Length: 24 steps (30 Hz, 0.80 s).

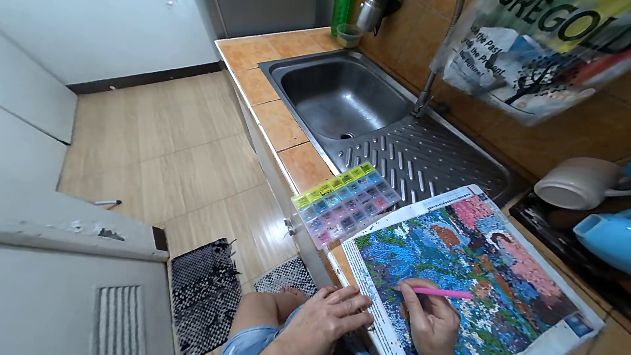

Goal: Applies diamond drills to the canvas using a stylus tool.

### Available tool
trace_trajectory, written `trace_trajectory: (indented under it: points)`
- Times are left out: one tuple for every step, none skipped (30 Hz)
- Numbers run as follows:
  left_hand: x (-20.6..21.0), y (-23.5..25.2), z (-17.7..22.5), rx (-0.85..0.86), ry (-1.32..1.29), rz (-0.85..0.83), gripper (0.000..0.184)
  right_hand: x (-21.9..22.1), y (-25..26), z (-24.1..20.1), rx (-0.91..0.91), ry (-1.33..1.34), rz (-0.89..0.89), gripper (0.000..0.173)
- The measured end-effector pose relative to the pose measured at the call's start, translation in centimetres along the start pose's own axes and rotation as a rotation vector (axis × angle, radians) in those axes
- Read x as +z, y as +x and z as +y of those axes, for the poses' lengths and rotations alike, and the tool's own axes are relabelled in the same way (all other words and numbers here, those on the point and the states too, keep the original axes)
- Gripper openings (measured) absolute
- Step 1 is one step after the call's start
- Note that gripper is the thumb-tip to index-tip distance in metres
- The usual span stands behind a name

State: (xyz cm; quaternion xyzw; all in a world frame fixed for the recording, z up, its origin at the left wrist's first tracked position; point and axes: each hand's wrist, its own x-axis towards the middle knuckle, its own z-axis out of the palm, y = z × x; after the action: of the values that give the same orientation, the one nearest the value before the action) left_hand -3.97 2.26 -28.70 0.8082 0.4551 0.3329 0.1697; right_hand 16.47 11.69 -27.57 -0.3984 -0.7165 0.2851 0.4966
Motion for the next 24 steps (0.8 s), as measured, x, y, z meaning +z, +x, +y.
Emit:
trace_trajectory:
  points:
    - [0.00, 0.02, -0.01, 0.001, 0.003, 0.002, 0.049, 0.02, -0.01, 0.02, 0.003, 0.002, -0.002, 0.017]
    - [0.00, 0.04, -0.02, 0.002, 0.009, 0.004, 0.048, 0.03, -0.01, 0.06, 0.003, 0.002, -0.005, 0.017]
    - [0.00, 0.05, -0.03, 0.003, 0.011, 0.003, 0.049, 0.05, -0.01, 0.10, 0.001, 0.004, -0.006, 0.016]
    - [-0.01, 0.05, -0.03, 0.003, 0.012, 0.002, 0.049, 0.06, -0.02, 0.12, -0.002, 0.007, -0.006, 0.016]
    - [-0.02, 0.04, -0.04, 0.004, 0.012, 0.002, 0.049, 0.07, -0.01, 0.13, -0.007, 0.006, -0.007, 0.016]
    - [-0.03, 0.03, -0.06, 0.005, 0.012, 0.001, 0.050, 0.09, 0.02, 0.13, -0.011, 0.004, -0.007, 0.016]
    - [-0.03, 0.02, -0.06, 0.004, 0.010, 0.000, 0.050, 0.11, 0.04, 0.13, -0.013, 0.002, -0.006, 0.016]
    - [-0.01, 0.01, -0.06, 0.003, 0.010, 0.001, 0.050, 0.12, 0.03, 0.15, -0.015, -0.001, -0.006, 0.016]
    - [0.00, 0.01, -0.06, 0.003, 0.008, 0.001, 0.049, 0.11, 0.01, 0.19, -0.017, 0.000, -0.005, 0.016]
    - [-0.01, 0.01, -0.08, 0.004, 0.008, 0.001, 0.049, 0.11, 0.01, 0.21, -0.019, 0.000, -0.006, 0.016]
    - [-0.02, 0.03, -0.08, 0.006, 0.011, 0.001, 0.049, 0.13, -0.01, 0.23, -0.020, 0.000, -0.006, 0.016]
    - [-0.03, 0.04, -0.09, 0.008, 0.014, -0.001, 0.049, 0.16, -0.02, 0.24, -0.021, 0.000, -0.005, 0.015]
    - [-0.03, 0.05, -0.09, 0.009, 0.015, -0.002, 0.050, 0.18, -0.03, 0.22, -0.023, 0.003, -0.005, 0.015]
    - [-0.02, 0.06, -0.11, 0.011, 0.017, -0.001, 0.050, 0.21, -0.03, 0.19, -0.026, 0.010, -0.003, 0.014]
    - [-0.03, 0.06, -0.12, 0.011, 0.019, 0.000, 0.050, 0.24, -0.02, 0.15, -0.026, 0.015, -0.001, 0.014]
    - [-0.04, 0.07, -0.10, 0.011, 0.021, 0.000, 0.050, 0.27, -0.01, 0.14, -0.026, 0.018, 0.001, 0.014]
    - [-0.06, 0.08, -0.08, 0.009, 0.021, 0.001, 0.051, 0.29, 0.00, 0.13, -0.024, 0.018, 0.001, 0.013]
    - [-0.06, 0.09, -0.08, 0.011, 0.021, 0.004, 0.052, 0.33, 0.02, 0.12, -0.025, 0.017, 0.003, 0.014]
    - [-0.05, 0.07, -0.10, 0.012, 0.019, 0.005, 0.052, 0.35, 0.03, 0.11, -0.026, 0.015, 0.003, 0.014]
    - [-0.02, 0.04, -0.12, 0.012, 0.017, 0.006, 0.052, 0.37, 0.02, 0.14, -0.029, 0.013, 0.003, 0.014]
    - [-0.01, 0.01, -0.13, 0.010, 0.016, 0.006, 0.052, 0.38, 0.01, 0.18, -0.031, 0.011, 0.003, 0.014]
    - [-0.01, 0.00, -0.13, 0.011, 0.016, 0.006, 0.052, 0.40, 0.01, 0.21, -0.033, 0.011, 0.004, 0.014]
    - [-0.01, 0.00, -0.12, 0.012, 0.018, 0.006, 0.052, 0.42, 0.03, 0.20, -0.036, 0.014, 0.008, 0.013]
    - [-0.01, 0.01, -0.12, 0.014, 0.018, 0.006, 0.052, 0.44, 0.06, 0.21, -0.038, 0.015, 0.008, 0.013]
